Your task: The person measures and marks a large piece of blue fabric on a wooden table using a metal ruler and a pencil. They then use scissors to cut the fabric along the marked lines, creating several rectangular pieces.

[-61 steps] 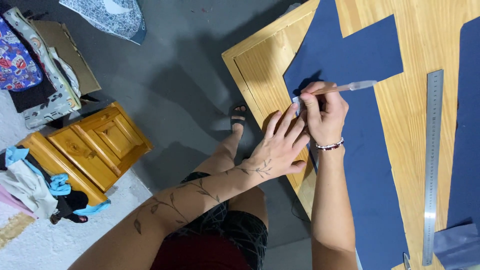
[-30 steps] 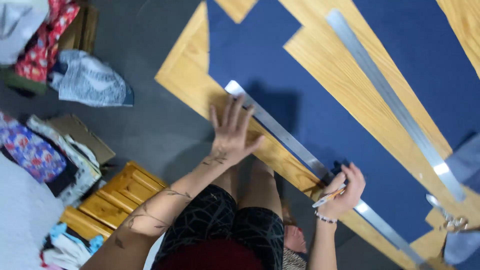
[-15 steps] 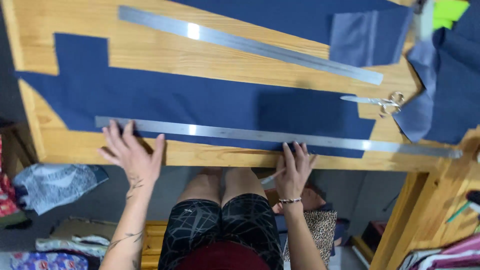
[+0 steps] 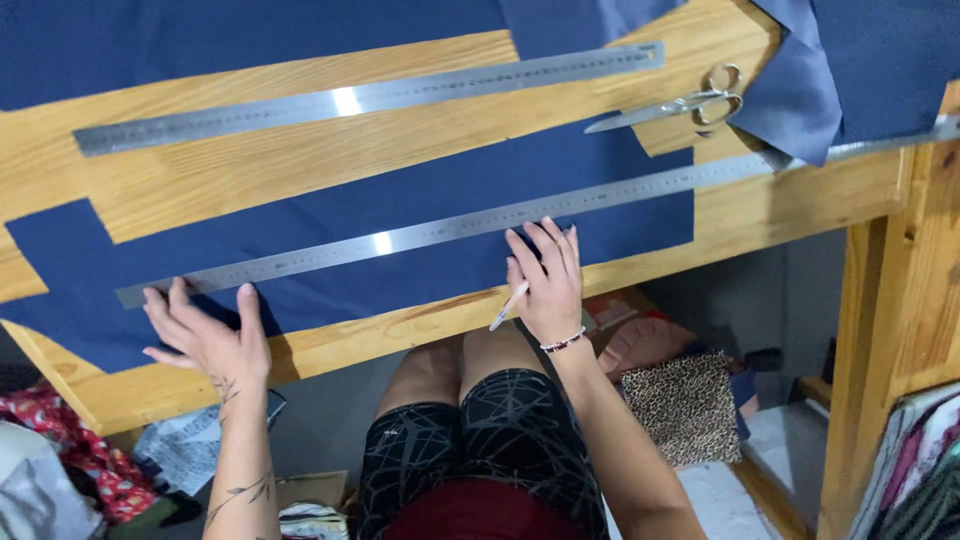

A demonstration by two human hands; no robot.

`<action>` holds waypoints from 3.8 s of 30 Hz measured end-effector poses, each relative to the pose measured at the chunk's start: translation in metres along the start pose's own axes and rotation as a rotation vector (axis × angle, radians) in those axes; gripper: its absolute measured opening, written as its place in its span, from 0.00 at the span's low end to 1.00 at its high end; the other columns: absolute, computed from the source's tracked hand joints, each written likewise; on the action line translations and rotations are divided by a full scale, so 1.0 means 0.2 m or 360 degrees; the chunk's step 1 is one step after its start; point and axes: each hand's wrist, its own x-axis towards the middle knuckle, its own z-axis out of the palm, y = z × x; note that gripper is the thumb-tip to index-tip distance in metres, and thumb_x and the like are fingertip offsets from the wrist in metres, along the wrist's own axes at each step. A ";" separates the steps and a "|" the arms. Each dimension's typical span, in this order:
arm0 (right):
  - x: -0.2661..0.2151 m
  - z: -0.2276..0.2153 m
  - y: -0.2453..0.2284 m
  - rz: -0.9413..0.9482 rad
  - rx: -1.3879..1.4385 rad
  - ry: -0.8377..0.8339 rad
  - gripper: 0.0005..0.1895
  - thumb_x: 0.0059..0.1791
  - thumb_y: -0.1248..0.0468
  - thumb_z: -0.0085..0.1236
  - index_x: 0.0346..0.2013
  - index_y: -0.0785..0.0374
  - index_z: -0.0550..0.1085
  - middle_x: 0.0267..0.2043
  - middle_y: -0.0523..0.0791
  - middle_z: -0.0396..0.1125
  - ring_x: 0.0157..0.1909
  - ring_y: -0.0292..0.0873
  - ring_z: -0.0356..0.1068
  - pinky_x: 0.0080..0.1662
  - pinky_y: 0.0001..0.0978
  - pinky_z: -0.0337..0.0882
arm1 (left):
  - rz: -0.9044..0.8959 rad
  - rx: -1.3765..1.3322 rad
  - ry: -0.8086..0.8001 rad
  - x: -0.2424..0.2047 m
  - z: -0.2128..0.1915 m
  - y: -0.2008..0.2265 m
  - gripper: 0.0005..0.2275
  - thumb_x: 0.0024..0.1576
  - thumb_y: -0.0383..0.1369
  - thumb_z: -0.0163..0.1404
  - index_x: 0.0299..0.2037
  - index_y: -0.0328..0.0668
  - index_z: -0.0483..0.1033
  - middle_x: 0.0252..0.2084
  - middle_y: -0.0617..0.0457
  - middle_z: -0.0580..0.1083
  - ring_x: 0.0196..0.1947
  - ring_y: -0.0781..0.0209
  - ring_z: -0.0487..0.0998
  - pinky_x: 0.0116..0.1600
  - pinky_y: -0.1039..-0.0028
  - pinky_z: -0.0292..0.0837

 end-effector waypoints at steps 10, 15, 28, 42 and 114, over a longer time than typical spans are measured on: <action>0.07 -0.08 0.19 -0.0044 0.0475 0.0055 0.12 0.51 0.77 0.54 0.50 0.71 0.76 0.54 0.54 0.69 0.63 0.57 0.67 0.66 0.53 0.66 | 0.0049 0.0107 0.0314 0.02 0.22 -0.15 0.38 0.68 0.60 0.36 0.73 0.36 0.39 0.74 0.39 0.63 0.76 0.37 0.44 0.69 0.35 0.29; 0.05 -0.19 0.51 0.0165 0.0207 0.0507 0.13 0.52 0.80 0.53 0.50 0.71 0.74 0.55 0.55 0.67 0.62 0.60 0.66 0.69 0.57 0.63 | 0.0012 0.0020 0.0387 0.02 0.21 -0.13 0.36 0.66 0.58 0.37 0.69 0.27 0.62 0.74 0.37 0.49 0.75 0.39 0.45 0.69 0.34 0.35; 0.11 -0.41 0.94 0.0406 -0.0050 0.0401 0.14 0.60 0.69 0.44 0.55 0.73 0.75 0.62 0.59 0.62 0.69 0.64 0.57 0.70 0.59 0.59 | 0.0061 0.0212 0.0445 0.02 0.22 -0.01 0.34 0.69 0.56 0.30 0.70 0.30 0.60 0.72 0.33 0.52 0.72 0.34 0.49 0.68 0.38 0.44; 0.09 -0.40 0.94 0.0630 -0.0206 0.0206 0.17 0.60 0.67 0.40 0.61 0.63 0.74 0.69 0.53 0.58 0.73 0.60 0.55 0.69 0.63 0.57 | 0.0006 0.0368 0.0342 0.01 0.25 -0.11 0.24 0.74 0.50 0.31 0.76 0.50 0.53 0.76 0.41 0.47 0.76 0.42 0.48 0.73 0.50 0.49; 0.15 -0.49 0.88 0.0292 -0.0030 0.0119 0.20 0.56 0.84 0.41 0.60 0.93 0.74 0.68 0.69 0.55 0.70 0.74 0.54 0.69 0.64 0.55 | -0.0056 0.0411 0.0463 0.03 0.30 -0.24 0.25 0.69 0.50 0.36 0.74 0.53 0.56 0.76 0.44 0.54 0.75 0.40 0.52 0.70 0.40 0.47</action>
